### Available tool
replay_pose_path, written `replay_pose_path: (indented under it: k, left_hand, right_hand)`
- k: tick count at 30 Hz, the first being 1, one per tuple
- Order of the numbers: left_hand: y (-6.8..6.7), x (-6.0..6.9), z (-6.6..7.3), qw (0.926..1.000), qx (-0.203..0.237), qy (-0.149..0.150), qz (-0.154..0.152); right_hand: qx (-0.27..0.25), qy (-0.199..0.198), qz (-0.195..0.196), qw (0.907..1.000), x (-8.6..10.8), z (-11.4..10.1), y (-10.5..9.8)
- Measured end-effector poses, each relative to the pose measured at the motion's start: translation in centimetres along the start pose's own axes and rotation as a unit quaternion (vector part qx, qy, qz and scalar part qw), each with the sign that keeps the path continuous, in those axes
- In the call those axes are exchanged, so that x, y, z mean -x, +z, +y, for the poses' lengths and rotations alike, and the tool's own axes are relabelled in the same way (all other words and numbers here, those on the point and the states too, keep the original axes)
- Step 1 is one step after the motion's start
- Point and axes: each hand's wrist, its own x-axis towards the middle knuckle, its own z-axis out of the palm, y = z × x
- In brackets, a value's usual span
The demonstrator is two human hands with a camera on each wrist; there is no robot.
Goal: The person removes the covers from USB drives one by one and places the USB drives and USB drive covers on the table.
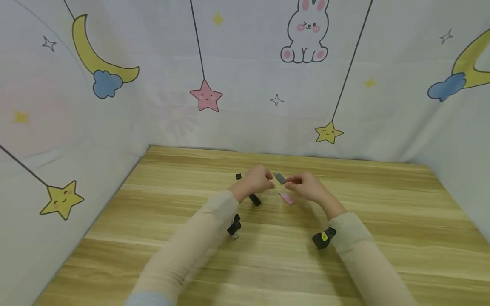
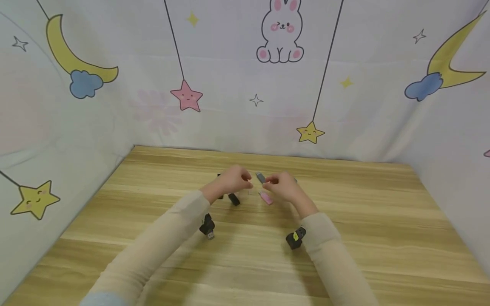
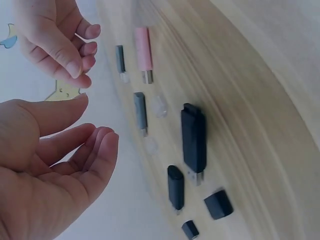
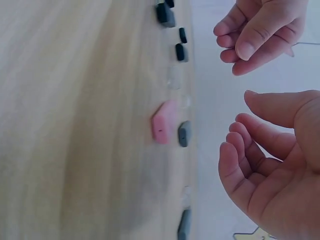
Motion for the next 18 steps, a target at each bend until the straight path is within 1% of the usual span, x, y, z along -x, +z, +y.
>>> replay_pose_path:
  k: [4, 7, 11, 14, 18]
  left_hand:
    - [-0.9, 1.3, 0.3, 0.9997, 0.015, 0.021, 0.003]
    - [-1.5, 2.4, 0.4, 0.9992, 0.014, 0.036, 0.01]
    - [-2.1, 3.6, 0.5, 0.9984, 0.015, 0.051, 0.02]
    - [-2.4, 4.4, 0.8, 0.9979, 0.016, 0.055, 0.031]
    - [-2.8, 5.5, 0.9, 0.9969, 0.015, 0.059, 0.05]
  right_hand:
    - [-0.014, -0.014, 0.002, 0.9998, 0.5, -0.8, -0.5]
    - [-0.015, -0.023, 0.004, 0.9996, 0.9, -1.4, -0.6]
    - [-0.017, -0.053, 0.007, 0.9984, 1.5, -2.3, -0.7]
    - [-0.019, -0.082, 0.008, 0.9964, 2.0, -3.2, -0.7]
    - [-0.022, -0.103, 0.005, 0.9944, 2.6, -4.7, -0.6]
